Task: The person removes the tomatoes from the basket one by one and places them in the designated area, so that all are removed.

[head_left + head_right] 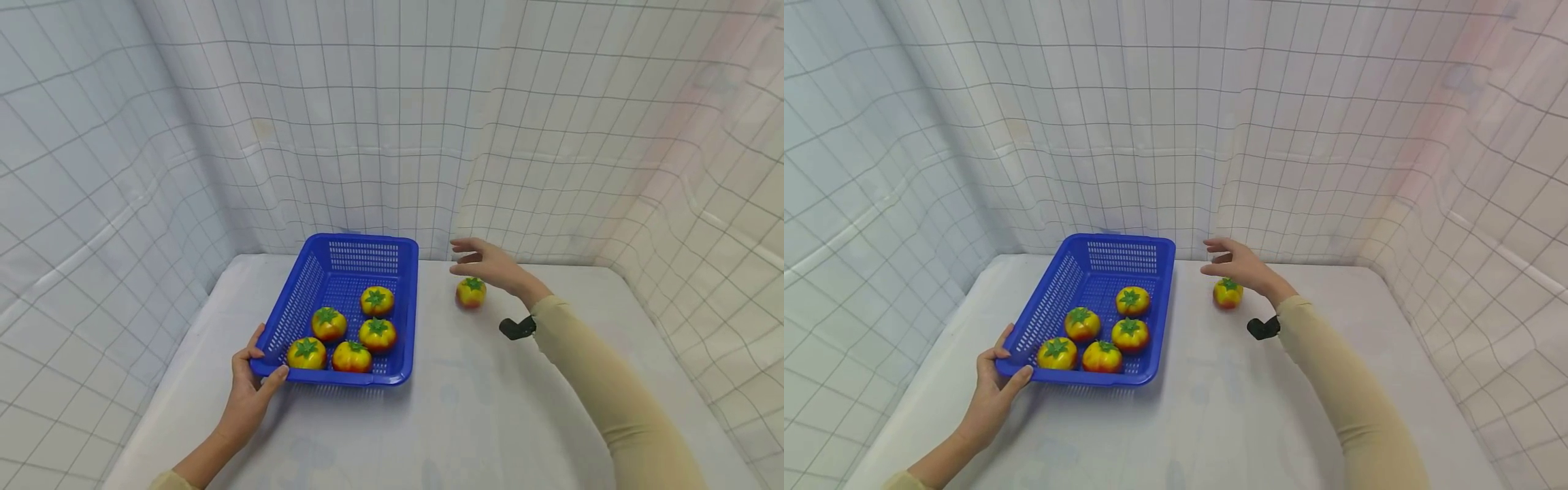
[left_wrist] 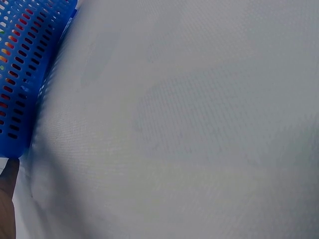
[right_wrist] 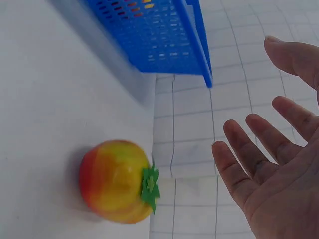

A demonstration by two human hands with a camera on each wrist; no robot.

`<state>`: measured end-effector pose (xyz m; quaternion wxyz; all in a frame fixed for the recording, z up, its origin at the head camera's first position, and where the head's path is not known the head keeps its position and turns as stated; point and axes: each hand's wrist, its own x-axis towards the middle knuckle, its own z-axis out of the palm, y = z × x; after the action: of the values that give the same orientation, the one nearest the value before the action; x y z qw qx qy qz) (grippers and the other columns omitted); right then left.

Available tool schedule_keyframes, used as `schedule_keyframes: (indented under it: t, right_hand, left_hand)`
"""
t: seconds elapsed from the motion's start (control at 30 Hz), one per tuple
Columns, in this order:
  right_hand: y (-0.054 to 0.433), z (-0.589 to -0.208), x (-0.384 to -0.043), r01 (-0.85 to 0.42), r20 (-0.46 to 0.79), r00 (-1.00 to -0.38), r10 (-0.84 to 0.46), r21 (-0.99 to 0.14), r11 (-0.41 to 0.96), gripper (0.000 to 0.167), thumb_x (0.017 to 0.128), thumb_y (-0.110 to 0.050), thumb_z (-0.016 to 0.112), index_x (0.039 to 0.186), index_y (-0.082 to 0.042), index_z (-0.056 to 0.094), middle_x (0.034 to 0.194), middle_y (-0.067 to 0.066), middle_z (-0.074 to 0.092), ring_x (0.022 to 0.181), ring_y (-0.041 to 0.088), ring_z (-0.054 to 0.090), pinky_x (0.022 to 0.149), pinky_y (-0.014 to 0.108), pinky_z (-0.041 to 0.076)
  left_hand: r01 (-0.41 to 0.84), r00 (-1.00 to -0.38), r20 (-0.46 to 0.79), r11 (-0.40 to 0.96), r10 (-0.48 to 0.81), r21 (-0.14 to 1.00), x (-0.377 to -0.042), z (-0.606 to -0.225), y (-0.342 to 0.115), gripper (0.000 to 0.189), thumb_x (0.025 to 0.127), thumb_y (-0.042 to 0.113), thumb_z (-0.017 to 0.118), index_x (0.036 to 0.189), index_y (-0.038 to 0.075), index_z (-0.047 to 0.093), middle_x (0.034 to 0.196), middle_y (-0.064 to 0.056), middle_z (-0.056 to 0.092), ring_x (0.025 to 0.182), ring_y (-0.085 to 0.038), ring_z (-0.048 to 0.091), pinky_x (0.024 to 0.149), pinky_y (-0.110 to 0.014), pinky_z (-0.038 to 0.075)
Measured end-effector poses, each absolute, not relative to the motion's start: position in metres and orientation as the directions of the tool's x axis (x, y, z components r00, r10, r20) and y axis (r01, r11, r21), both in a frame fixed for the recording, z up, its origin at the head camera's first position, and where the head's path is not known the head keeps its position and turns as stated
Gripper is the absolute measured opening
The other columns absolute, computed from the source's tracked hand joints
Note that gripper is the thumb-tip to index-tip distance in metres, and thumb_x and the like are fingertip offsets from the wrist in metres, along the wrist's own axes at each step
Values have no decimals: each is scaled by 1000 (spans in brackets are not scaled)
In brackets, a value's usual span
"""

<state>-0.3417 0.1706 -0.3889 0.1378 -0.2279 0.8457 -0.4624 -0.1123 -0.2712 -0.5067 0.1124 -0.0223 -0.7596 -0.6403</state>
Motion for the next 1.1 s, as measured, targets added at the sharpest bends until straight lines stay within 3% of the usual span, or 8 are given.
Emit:
schedule_keyframes:
  t: [0.43,0.73,1.1]
  right_hand:
    - [111,-376,-327,-348,-27,-752,-658,-832,432,73,92,-40,76,153,-18,43,154,9,46,131,26,54,104,51,47]
    - [67,-369,-320,-381,-80,-683,-726,-809,447,69,93,-37,75,153,-23,44,152,0,48,129,21,57,102,44,50]
    - [16,-368,-314,-434,-116,-543,-832,-809,396,71,92,-32,77,153,-19,44,155,3,47,127,23,58,102,36,50]
  left_hand:
    - [168,-975,192,191,-114,967,-113,-506,-271,40,105,5,55,121,17,20,172,-1,4,152,-42,9,101,-7,35]
    - [166,-975,190,189,-113,968,-113,-506,-273,41,105,6,55,121,18,20,172,1,4,152,-42,7,101,-7,34]
    - [169,-975,190,164,-116,972,-113,-507,-272,40,106,5,54,121,19,20,171,1,5,151,-41,10,100,-8,37]
